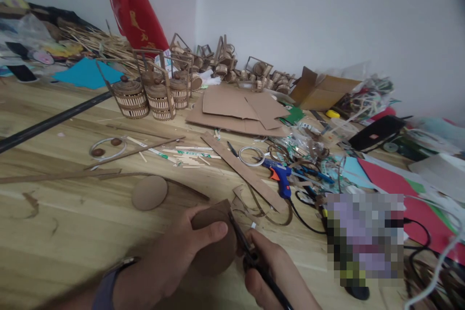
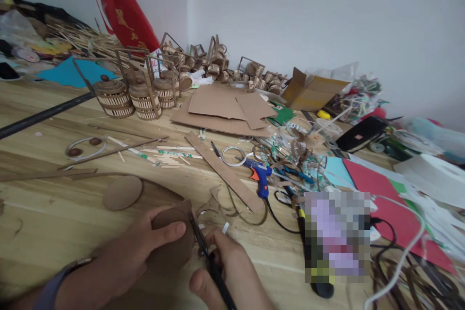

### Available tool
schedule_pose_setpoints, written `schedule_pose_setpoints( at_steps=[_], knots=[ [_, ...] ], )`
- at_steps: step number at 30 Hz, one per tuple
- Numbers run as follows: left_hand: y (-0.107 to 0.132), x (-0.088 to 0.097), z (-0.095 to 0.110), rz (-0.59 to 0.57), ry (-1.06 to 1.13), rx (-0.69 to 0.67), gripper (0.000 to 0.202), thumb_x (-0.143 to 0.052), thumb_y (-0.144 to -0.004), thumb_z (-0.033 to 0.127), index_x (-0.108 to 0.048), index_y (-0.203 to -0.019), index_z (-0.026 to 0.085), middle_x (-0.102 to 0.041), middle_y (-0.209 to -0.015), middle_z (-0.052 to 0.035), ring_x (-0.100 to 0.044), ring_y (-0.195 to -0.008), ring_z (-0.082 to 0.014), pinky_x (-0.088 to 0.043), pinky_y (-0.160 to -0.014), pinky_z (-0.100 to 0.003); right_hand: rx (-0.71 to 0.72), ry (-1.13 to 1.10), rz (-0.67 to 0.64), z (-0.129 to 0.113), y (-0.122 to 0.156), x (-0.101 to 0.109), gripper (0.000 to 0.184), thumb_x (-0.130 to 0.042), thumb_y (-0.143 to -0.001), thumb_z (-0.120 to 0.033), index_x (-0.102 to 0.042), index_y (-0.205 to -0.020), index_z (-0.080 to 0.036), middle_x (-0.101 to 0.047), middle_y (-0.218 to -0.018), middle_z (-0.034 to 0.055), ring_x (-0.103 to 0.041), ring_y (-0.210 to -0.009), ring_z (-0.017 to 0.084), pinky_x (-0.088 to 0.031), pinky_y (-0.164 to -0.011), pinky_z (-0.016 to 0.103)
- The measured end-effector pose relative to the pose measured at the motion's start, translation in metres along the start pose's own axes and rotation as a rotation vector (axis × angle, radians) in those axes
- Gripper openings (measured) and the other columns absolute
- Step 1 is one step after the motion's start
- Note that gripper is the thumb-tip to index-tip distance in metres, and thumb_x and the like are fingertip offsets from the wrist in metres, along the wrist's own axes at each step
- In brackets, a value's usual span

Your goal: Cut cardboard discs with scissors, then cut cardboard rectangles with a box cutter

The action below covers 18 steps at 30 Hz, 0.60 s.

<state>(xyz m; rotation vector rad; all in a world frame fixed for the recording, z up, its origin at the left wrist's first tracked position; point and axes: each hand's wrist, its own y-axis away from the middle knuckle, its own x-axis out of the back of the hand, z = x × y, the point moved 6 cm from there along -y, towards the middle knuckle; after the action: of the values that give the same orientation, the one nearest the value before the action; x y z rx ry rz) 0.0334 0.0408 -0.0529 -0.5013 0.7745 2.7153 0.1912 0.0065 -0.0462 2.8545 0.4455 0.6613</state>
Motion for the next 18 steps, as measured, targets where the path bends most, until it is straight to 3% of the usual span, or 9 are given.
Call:
schedule_pose_setpoints(
  at_steps=[4,7,9,11,14,18],
  knots=[
    [0.001,0.003,0.007,0.097,0.071,0.037,0.063,-0.094,-0.049,0.046,-0.074,-0.101,0.017,-0.083,-0.088,-0.0063,-0.076,-0.084,-0.0281,-0.058,-0.073,-0.033,-0.035,0.046,0.01,-0.007,0.001,0.005,0.062,-0.066,-0.072,-0.08,-0.054,-0.09,-0.022,-0.035,-0.053,-0.0105,-0.027,-0.051,0.01,-0.015,-0.049,0.027],
    [-0.001,0.013,0.023,0.242,0.143,-0.061,0.063,-0.094,-0.047,0.045,-0.072,-0.1,0.019,-0.082,-0.085,-0.0043,-0.074,-0.079,-0.0261,-0.057,-0.069,-0.032,0.013,0.063,0.013,-0.018,0.005,0.01,0.064,-0.061,-0.074,-0.084,-0.057,-0.084,-0.021,-0.033,-0.054,-0.0094,-0.027,-0.052,0.01,-0.016,-0.05,0.027],
    [-0.003,0.016,0.031,0.261,0.176,-0.117,0.062,-0.094,-0.047,0.045,-0.072,-0.098,0.019,-0.082,-0.086,-0.0041,-0.074,-0.08,-0.0257,-0.057,-0.071,-0.031,0.052,0.016,0.059,-0.024,0.009,0.017,0.068,-0.053,-0.077,-0.088,-0.057,-0.076,-0.02,-0.035,-0.056,-0.0077,-0.029,-0.051,0.01,-0.019,-0.049,0.027],
    [-0.006,0.014,0.029,0.201,0.165,-0.102,0.059,-0.094,-0.049,0.048,-0.073,-0.094,0.018,-0.082,-0.086,-0.0054,-0.074,-0.079,-0.026,-0.056,-0.071,-0.031,0.047,-0.039,0.171,-0.025,0.011,0.026,0.066,-0.051,-0.08,-0.086,-0.058,-0.078,-0.02,-0.04,-0.058,-0.0065,-0.031,-0.049,0.01,-0.022,-0.046,0.025],
    [-0.007,0.006,0.013,0.069,0.091,-0.016,0.056,-0.091,-0.056,0.051,-0.074,-0.096,0.016,-0.082,-0.09,-0.0082,-0.074,-0.083,-0.0281,-0.056,-0.074,-0.033,0.052,-0.001,0.293,-0.021,0.011,0.035,0.05,-0.06,-0.086,-0.069,-0.06,-0.087,-0.02,-0.044,-0.059,-0.006,-0.036,-0.049,0.011,-0.028,-0.044,0.023],
    [-0.004,-0.006,-0.002,-0.099,0.019,-0.004,0.056,-0.087,-0.064,0.052,-0.075,-0.106,0.016,-0.081,-0.095,-0.0088,-0.073,-0.094,-0.0298,-0.054,-0.081,-0.035,0.136,0.105,0.211,-0.017,0.005,0.024,0.024,-0.063,-0.086,-0.044,-0.062,-0.085,-0.02,-0.053,-0.059,-0.0041,-0.047,-0.05,0.012,-0.036,-0.046,0.021]
  ],
)
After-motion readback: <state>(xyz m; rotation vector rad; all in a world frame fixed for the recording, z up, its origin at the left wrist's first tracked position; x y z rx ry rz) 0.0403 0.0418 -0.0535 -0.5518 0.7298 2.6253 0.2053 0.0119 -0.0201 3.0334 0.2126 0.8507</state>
